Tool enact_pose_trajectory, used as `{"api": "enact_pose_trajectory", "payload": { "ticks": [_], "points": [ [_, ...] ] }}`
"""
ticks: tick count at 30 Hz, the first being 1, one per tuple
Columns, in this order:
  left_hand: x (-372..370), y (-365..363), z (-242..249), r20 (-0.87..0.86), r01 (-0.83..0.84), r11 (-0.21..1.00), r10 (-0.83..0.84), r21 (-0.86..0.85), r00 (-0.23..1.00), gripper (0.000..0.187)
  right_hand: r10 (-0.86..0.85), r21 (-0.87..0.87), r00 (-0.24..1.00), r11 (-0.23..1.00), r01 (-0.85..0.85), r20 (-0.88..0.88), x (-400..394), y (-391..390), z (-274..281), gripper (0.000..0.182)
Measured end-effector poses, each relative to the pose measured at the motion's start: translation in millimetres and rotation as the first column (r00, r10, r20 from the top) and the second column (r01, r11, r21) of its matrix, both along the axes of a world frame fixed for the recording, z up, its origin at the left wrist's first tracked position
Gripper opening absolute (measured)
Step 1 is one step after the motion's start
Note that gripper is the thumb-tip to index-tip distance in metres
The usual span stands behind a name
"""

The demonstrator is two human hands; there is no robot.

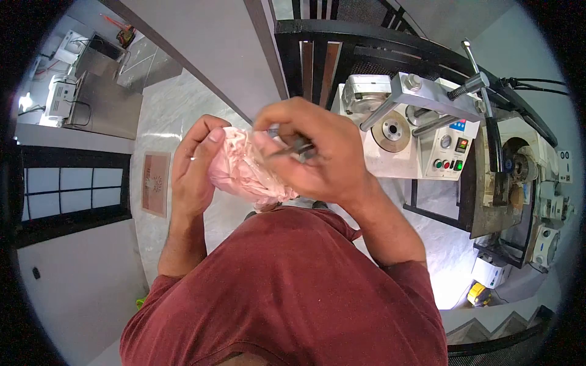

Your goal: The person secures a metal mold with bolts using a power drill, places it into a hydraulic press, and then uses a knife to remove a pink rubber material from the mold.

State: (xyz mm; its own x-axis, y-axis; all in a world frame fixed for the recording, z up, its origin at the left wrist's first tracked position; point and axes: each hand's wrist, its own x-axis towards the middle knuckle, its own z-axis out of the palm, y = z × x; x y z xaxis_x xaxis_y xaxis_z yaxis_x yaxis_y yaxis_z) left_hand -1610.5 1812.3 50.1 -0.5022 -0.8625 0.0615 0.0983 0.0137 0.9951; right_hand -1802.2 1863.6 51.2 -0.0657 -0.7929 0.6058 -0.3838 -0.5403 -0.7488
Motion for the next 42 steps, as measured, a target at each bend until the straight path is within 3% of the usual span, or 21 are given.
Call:
{"api": "enact_pose_trajectory", "payload": {
  "ticks": [1, 3, 7, 11, 13, 17, 19, 22, 23, 24, 26, 27, 29, 31, 33, 34, 35, 37, 39, 41, 42],
  "points": [
    [0, 0, 1, 0.000, 0.004, 1.000, -0.004, -0.002, 1.000, 0.019, -0.004, -0.002, 1.000, 1.000, 0.004, 0.000, 1, -3, 10, 0.018],
    [0, 0, 2, 0.003, 0.002, 0.999, -0.002, -0.044, 1.000, 0.020, 0.120, 0.025, 0.971, 0.993, -0.117, -0.206, 3, -9, 24, 0.023],
    [-1, 0, 6, -0.016, -0.033, 0.999, 0.033, -0.040, 0.999, 0.022, 0.094, 0.062, 0.946, 0.995, -0.078, -0.309, 8, -20, 14, 0.027],
    [-1, -6, -3, 0.102, -0.118, 0.987, 0.129, -0.108, 0.986, 0.023, 0.082, -0.013, 0.892, 0.995, -0.098, -0.444, 7, -25, 6, 0.030],
    [-1, -9, -7, 0.136, -0.119, 0.981, 0.140, -0.152, 0.981, 0.023, 0.145, 0.085, 0.855, 0.989, -0.118, -0.499, 9, -25, 9, 0.031],
    [-3, -11, -14, 0.228, -0.055, 0.987, 0.089, -0.152, 0.969, 0.018, 0.187, 0.205, 0.788, 0.976, -0.079, -0.586, 9, -31, 11, 0.031],
    [-4, -14, -19, 0.229, -0.023, 0.984, 0.063, -0.174, 0.971, 0.017, 0.291, 0.258, 0.672, 0.954, -0.152, -0.681, 6, -37, 10, 0.030],
    [-2, -24, -32, 0.231, 0.080, 0.996, -0.068, -0.041, 0.970, 0.016, 0.280, 0.177, 0.599, 0.958, -0.227, -0.750, 1, -41, 1, 0.017],
    [-4, -28, -40, 0.232, 0.012, 0.989, 0.023, -0.149, 0.973, 0.017, 0.277, 0.179, 0.598, 0.959, -0.218, -0.752, -2, -40, -3, 0.017],
    [-4, -35, -44, 0.222, -0.061, 0.965, 0.120, -0.256, 0.968, 0.017, 0.322, 0.144, 0.623, 0.936, -0.320, -0.712, -6, -38, -7, 0.016],
    [11, -67, -45, 0.494, -0.198, 0.889, 0.401, -0.413, 0.772, 0.022, 0.358, 0.001, 0.704, 0.892, -0.452, -0.613, -7, -27, -6, 0.017],
    [25, -86, -54, 0.492, -0.215, 0.883, 0.418, -0.418, 0.763, 0.022, 0.368, -0.004, 0.698, 0.883, -0.470, -0.615, -3, -15, -4, 0.017],
    [42, -110, -61, 0.291, -0.345, 0.923, 0.381, -0.167, 0.878, 0.024, 0.250, -0.180, 0.849, 0.913, -0.367, -0.465, 4, 1, -1, 0.023],
    [38, -102, -51, 0.252, -0.314, 0.941, 0.337, -0.130, 0.907, 0.024, 0.251, -0.144, 0.896, 0.936, -0.321, -0.368, -1, -1, -11, 0.024],
    [18, -77, -29, 0.202, -0.280, 0.955, 0.294, -0.098, 0.934, 0.025, 0.131, 0.272, 0.811, 0.962, 0.036, -0.570, -11, -12, -14, 0.018],
    [7, -65, -20, 0.101, -0.301, 0.953, 0.298, 0.026, 0.949, 0.024, 0.105, 0.320, 0.805, 0.941, 0.109, -0.584, -14, -17, -20, 0.013],
    [0, -60, -17, 0.001, -0.303, 0.941, 0.306, 0.153, 0.952, 0.022, 0.097, 0.314, 0.803, 0.942, 0.116, -0.588, -12, -19, -24, 0.013],
    [-1, -57, -24, -0.008, -0.227, 0.972, 0.228, 0.068, 0.974, 0.018, -0.092, 0.181, 0.935, 0.970, 0.162, -0.343, -2, -21, -28, 0.011],
    [-10, -39, -18, -0.131, -0.094, 0.976, 0.121, 0.195, 0.984, 0.017, -0.053, 0.263, 0.954, 0.955, 0.134, -0.296, 1, -21, -14, 0.013],
    [-14, -33, -19, -0.163, -0.049, 0.977, 0.084, 0.207, 0.983, 0.018, 0.042, 0.422, 0.996, 0.906, -0.007, -0.073, 4, -25, -11, 0.028],
    [-16, -30, -19, -0.174, -0.033, 0.985, 0.064, 0.171, 0.983, 0.019, 0.017, 0.439, 0.993, 0.898, 0.035, -0.114, 6, -25, -1, 0.034]
  ]
}}
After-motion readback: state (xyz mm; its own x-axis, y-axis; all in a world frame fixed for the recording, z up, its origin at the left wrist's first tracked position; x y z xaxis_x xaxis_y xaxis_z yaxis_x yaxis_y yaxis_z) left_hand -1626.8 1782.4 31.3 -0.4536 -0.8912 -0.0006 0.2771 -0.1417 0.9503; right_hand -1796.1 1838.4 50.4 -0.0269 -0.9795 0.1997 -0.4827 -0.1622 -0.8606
